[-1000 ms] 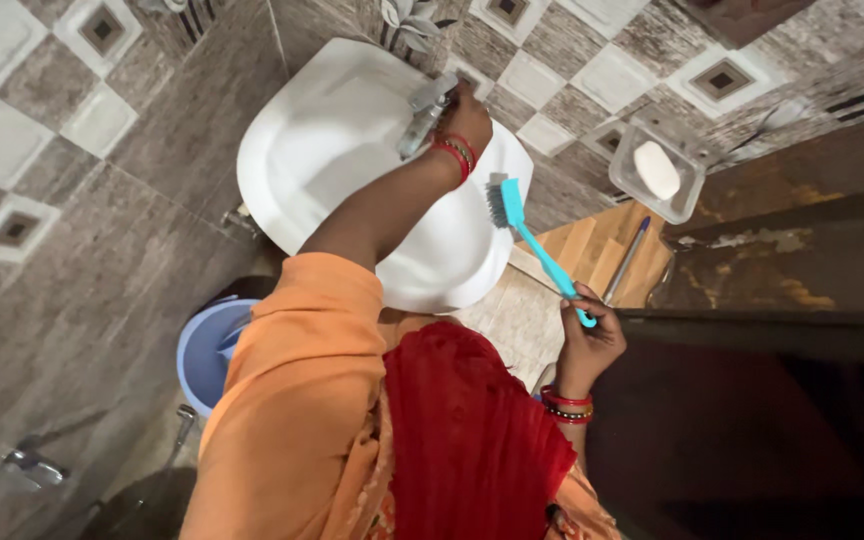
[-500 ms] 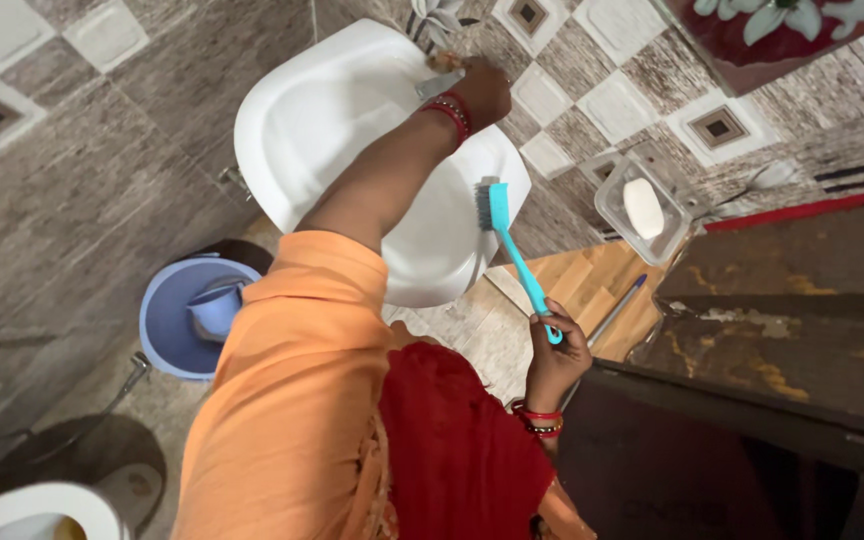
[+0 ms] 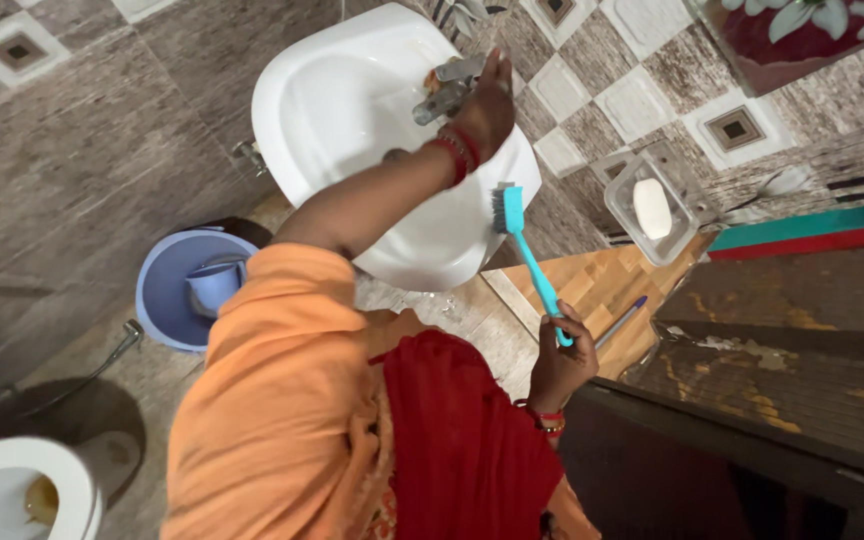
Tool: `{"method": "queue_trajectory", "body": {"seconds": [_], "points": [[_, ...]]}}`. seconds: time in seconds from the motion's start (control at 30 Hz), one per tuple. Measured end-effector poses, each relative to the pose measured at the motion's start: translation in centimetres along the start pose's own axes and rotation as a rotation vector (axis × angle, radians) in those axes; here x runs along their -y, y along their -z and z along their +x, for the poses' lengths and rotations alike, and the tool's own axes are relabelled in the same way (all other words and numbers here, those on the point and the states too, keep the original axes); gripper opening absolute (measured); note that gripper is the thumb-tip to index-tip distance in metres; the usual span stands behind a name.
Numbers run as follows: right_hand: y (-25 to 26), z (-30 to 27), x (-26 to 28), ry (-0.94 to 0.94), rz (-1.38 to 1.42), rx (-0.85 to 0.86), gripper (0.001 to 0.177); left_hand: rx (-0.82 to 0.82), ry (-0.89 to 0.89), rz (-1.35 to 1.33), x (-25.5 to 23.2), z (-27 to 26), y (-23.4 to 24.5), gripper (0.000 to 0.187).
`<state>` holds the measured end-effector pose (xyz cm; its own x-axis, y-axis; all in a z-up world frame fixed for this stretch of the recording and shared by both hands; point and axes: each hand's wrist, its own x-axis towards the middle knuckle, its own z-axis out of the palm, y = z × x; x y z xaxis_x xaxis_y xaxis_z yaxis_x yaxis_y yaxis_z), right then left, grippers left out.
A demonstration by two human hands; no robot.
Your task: The person cleans a bathroom sink by scrubbing the ceramic basin and the metal faucet with a blue brush.
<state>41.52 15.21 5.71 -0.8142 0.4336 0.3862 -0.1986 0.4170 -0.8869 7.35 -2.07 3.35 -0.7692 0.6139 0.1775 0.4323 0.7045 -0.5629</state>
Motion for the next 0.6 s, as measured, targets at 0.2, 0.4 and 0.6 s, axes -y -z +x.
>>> {"method": "queue_trajectory", "body": {"seconds": [0.2,0.4,0.6], "points": [[-0.8,1.3,0.3,0.08,-0.023,0.015,0.012,-0.119,0.059,-1.051,-8.3,-9.4,4.2,0.042],[-3.8,5.1,-2.0,0.206,-0.124,0.049,0.012,-0.239,-0.004,-1.168,-9.6,-11.4,6.2,0.081],[-4.8,5.4,-1.6,0.273,-0.121,0.066,0.012,-0.359,-0.017,-1.127,-12.2,-8.7,4.1,0.065]]}}
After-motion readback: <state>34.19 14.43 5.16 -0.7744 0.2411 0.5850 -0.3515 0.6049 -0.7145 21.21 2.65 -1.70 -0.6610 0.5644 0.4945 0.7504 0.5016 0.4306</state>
